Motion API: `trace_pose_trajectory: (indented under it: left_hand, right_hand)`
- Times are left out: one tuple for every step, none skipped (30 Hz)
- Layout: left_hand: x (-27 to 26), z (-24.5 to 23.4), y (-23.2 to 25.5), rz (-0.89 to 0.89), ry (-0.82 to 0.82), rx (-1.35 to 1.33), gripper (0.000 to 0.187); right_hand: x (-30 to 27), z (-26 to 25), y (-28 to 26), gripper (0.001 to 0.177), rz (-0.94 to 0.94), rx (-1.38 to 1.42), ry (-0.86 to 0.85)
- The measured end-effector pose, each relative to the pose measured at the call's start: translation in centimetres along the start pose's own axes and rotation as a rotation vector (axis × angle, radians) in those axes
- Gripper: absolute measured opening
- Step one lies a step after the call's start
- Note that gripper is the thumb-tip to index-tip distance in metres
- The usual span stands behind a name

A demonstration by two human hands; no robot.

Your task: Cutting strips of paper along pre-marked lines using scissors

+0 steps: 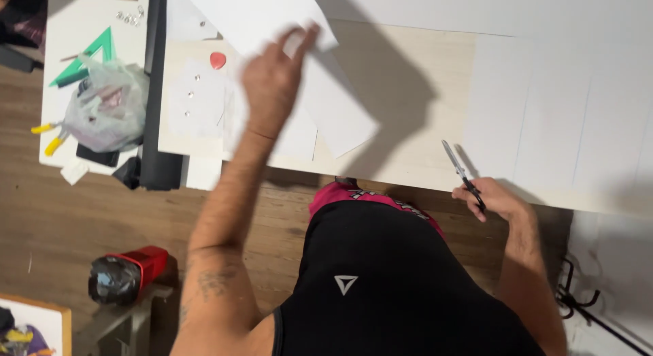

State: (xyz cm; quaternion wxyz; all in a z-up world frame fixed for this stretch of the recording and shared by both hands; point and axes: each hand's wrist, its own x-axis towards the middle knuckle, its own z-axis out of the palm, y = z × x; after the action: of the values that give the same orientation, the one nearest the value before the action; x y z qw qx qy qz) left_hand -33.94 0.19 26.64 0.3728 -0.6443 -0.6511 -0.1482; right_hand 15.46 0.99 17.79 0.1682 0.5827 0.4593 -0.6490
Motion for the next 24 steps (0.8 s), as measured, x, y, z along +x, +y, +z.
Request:
trace_pose_trajectory:
  left_hand:
    - [-1.8,1.6,2.0,0.008,0.004,-0.013,0.059]
    - [-3.6,3.1,3.9,0.022,-0.106,-0.162,0.051]
    - [-5.8,4.6,5.8,0.036,-0.223,-0.308,0.044]
    - [-9.3,6.6,7.8,0.043,-0.226,-0.319,0.044]
    - [-12.5,8.7,9.7,0.006,-0.335,-0.401,0.044]
    - [-15.7,10.7,11.7,-0.029,-0.445,-0.481,0.044]
    - [-16.7,10.6,13.2,-0.021,-0.444,-0.492,0.044]
    - [-17.7,10.4,14.6,-0.076,-0.566,-0.607,0.034]
    - [-19.1,9.8,16.1,-0.137,-0.696,-0.718,0.026]
    - [-18.4,8.7,16.1,-0.134,-0.703,-0.725,0.026]
    - [-17.7,7.7,16.2,-0.166,-0.762,-0.769,0.049]
    - [-17.0,6.7,16.3,-0.198,-0.821,-0.812,0.078]
    - [-16.8,6.6,15.9,-0.202,-0.823,-0.811,0.078]
    - [-16.6,6.5,15.6,-0.204,-0.804,-0.793,0.085]
    - [-16.6,6.2,15.4,-0.203,-0.787,-0.780,0.092]
    - [-17.6,6.7,15.1,-0.203,-0.792,-0.784,0.092]
    - [-18.4,7.5,15.0,-0.097,-0.815,-0.700,0.097]
    - [-19.2,8.2,14.9,0.009,-0.835,-0.614,0.109]
    - [-18.9,7.7,14.7,0.010,-0.836,-0.616,0.109]
    - [-18.6,7.1,14.4,0.035,-0.826,-0.663,0.088]
    - [-18.2,6.6,14.4,0.058,-0.815,-0.710,0.068]
    - [-19.1,6.5,15.1,0.058,-0.813,-0.714,0.068]
    - [-19.7,6.6,15.6,0.098,-0.850,-0.684,0.072]
    - [-20.4,6.8,16.1,0.137,-0.886,-0.655,0.077]
  right_hand:
    - [-0.9,0.7,-0.1,0.033,0.005,0.013,0.008]
    - [-1.7,1.4,-0.3,0.033,-0.018,0.033,0.029]
    - [-2.3,2.2,-0.5,0.034,-0.038,0.050,0.045]
    - [-2.4,2.7,0.0,0.034,-0.031,0.061,0.048]
    - [-2.5,3.1,0.3,0.035,-0.028,0.059,0.063]
    - [-2.6,3.4,0.7,0.037,-0.026,0.058,0.079]
    - [-2.7,3.8,1.0,0.037,-0.021,0.067,0.087]
    - [-2.8,4.2,1.3,0.036,-0.032,0.067,0.118]
    - [-3.1,4.7,1.7,0.037,-0.039,0.063,0.142]
    - [-3.2,5.1,1.9,0.037,-0.029,0.067,0.143]
    - [-3.3,5.3,2.1,0.037,-0.042,0.067,0.143]
    - [-3.5,5.6,2.2,0.039,-0.055,0.068,0.143]
    - [-3.3,5.6,2.1,0.039,-0.054,0.065,0.140]
    - [-3.1,5.5,2.1,0.038,-0.024,0.054,0.155]
    - [-3.2,5.6,2.4,0.037,0.010,0.047,0.174]
    - [-3.0,5.9,2.4,0.037,0.016,0.048,0.173]
    - [-2.8,5.9,2.4,0.035,-0.009,0.082,0.162]
    - [-2.5,5.9,2.4,0.034,-0.035,0.116,0.151]
    - [-3.0,6.1,1.2,0.034,-0.033,0.117,0.152]
    - [-3.5,6.4,0.1,0.033,-0.060,0.123,0.154]
    - [-4.0,6.6,-1.0,0.032,-0.086,0.126,0.158]
    - [-4.1,6.7,-1.0,0.032,-0.084,0.125,0.161]
    - [-3.9,6.7,-1.3,0.031,-0.051,0.127,0.167]
    - [-3.7,6.7,-1.6,0.031,-0.019,0.130,0.174]
